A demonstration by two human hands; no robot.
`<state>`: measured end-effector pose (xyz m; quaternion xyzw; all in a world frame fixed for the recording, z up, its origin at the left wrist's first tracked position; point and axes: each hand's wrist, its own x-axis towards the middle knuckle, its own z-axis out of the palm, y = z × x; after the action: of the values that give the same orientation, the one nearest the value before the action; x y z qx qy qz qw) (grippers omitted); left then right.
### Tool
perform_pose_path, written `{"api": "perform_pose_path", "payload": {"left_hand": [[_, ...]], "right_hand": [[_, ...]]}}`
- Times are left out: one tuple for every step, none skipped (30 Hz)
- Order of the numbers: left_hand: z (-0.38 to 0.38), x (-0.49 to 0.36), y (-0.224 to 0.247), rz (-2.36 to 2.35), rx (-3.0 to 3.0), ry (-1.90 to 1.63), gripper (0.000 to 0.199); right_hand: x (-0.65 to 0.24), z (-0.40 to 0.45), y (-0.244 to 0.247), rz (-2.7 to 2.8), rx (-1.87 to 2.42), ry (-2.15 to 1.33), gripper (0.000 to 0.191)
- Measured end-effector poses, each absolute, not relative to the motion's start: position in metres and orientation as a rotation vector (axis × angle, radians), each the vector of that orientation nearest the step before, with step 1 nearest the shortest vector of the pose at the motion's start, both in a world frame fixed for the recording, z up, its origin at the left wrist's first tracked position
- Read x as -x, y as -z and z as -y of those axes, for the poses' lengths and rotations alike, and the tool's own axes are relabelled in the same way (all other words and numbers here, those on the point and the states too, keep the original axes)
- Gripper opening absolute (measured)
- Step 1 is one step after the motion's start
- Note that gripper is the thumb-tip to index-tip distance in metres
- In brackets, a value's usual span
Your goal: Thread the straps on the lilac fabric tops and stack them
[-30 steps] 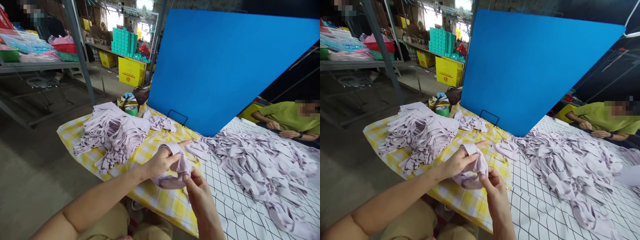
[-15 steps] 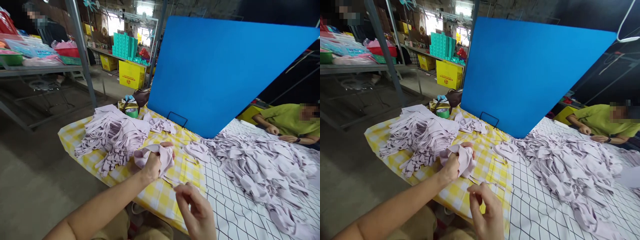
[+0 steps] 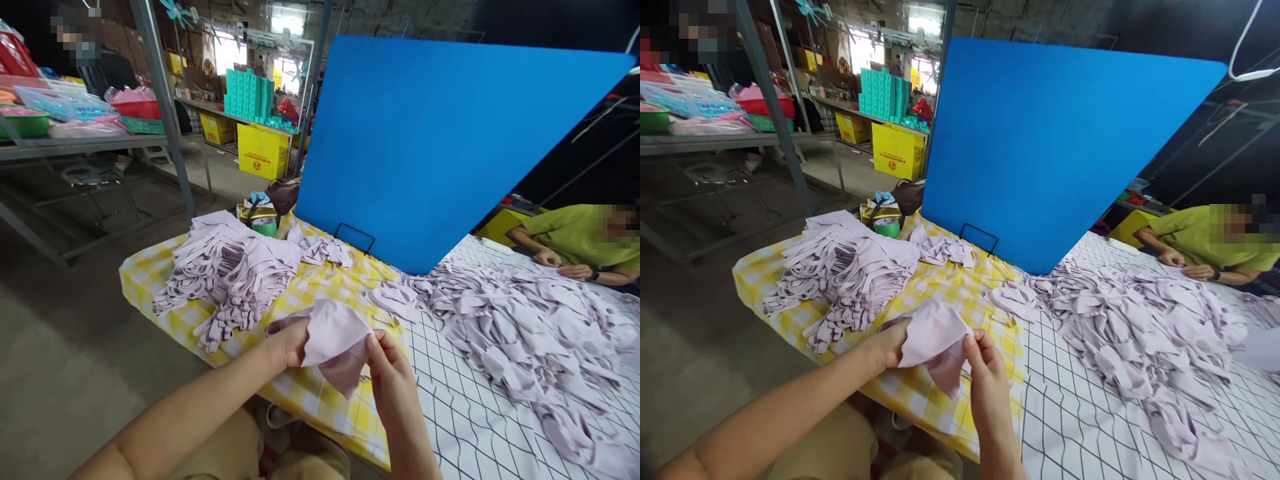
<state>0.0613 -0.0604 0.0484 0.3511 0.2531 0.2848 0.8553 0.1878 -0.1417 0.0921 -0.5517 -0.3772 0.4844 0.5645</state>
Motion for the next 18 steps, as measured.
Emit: {"api": "perform_pose_path", "payload": {"left_hand": [[0.062,-0.055,-0.05,-0.518,-0.647,-0.54,0.037],[0.063,-0.05,-0.052,-0.511,-0.583,-0.488,0.038],[0.064,-0.045,-0.055,-0.5,-0.52,-0.45,0.039],[0.065,-0.04,-0.058,-0.482,-0.462,-0.425,0.041],[0.066,-0.037,-0.061,-0.459,-0.424,-0.416,0.043],[0.066,-0.035,-0.063,-0.433,-0.414,-0.417,0.046],[0.066,-0.034,-0.065,-0.409,-0.422,-0.425,0.046],[0.067,-0.033,-0.066,-0.393,-0.442,-0.441,0.043],[0.067,-0.032,-0.067,-0.388,-0.466,-0.466,0.039],[0.067,-0.032,-0.067,-0.395,-0.487,-0.497,0.034],[0.067,-0.032,-0.068,-0.407,-0.503,-0.526,0.03],[0.068,-0.031,-0.069,-0.418,-0.515,-0.545,0.027],[0.069,-0.031,-0.07,-0.427,-0.523,-0.556,0.026],[0.071,-0.032,-0.071,-0.434,-0.531,-0.565,0.026],[0.073,-0.033,-0.073,-0.437,-0.541,-0.572,0.028],[0.077,-0.035,-0.074,-0.436,-0.555,-0.577,0.03],[0.081,-0.039,-0.074,-0.431,-0.57,-0.577,0.032],[0.086,-0.044,-0.074,-0.42,-0.588,-0.57,0.035]], "right_hand": [[-0.19,0.142,-0.093,0.838,1.294,-1.144,0.031],[-0.192,0.143,-0.093,0.803,1.296,-1.145,0.032],[-0.194,0.143,-0.093,0.779,1.3,-1.142,0.032],[-0.194,0.143,-0.093,0.759,1.302,-1.14,0.032],[-0.194,0.142,-0.093,0.745,1.303,-1.144,0.033],[-0.193,0.142,-0.093,0.738,1.302,-1.155,0.033],[-0.192,0.141,-0.093,0.736,1.3,-1.169,0.033],[-0.19,0.141,-0.093,0.74,1.299,-1.181,0.033],[-0.189,0.14,-0.092,0.749,1.301,-1.186,0.033],[-0.189,0.139,-0.092,0.763,1.311,-1.179,0.033],[-0.189,0.139,-0.092,0.78,1.324,-1.161,0.032],[-0.19,0.139,-0.091,0.797,1.339,-1.134,0.032],[-0.191,0.138,-0.09,0.816,1.36,-1.106,0.032],[-0.193,0.139,-0.089,0.836,1.388,-1.065,0.031],[-0.194,0.139,-0.088,0.859,1.422,-1.001,0.031],[-0.195,0.141,-0.086,0.888,1.466,-0.903,0.03],[-0.195,0.143,-0.083,0.927,1.518,-0.769,0.031],[-0.194,0.147,-0.081,0.981,1.567,-0.615,0.033]]}}
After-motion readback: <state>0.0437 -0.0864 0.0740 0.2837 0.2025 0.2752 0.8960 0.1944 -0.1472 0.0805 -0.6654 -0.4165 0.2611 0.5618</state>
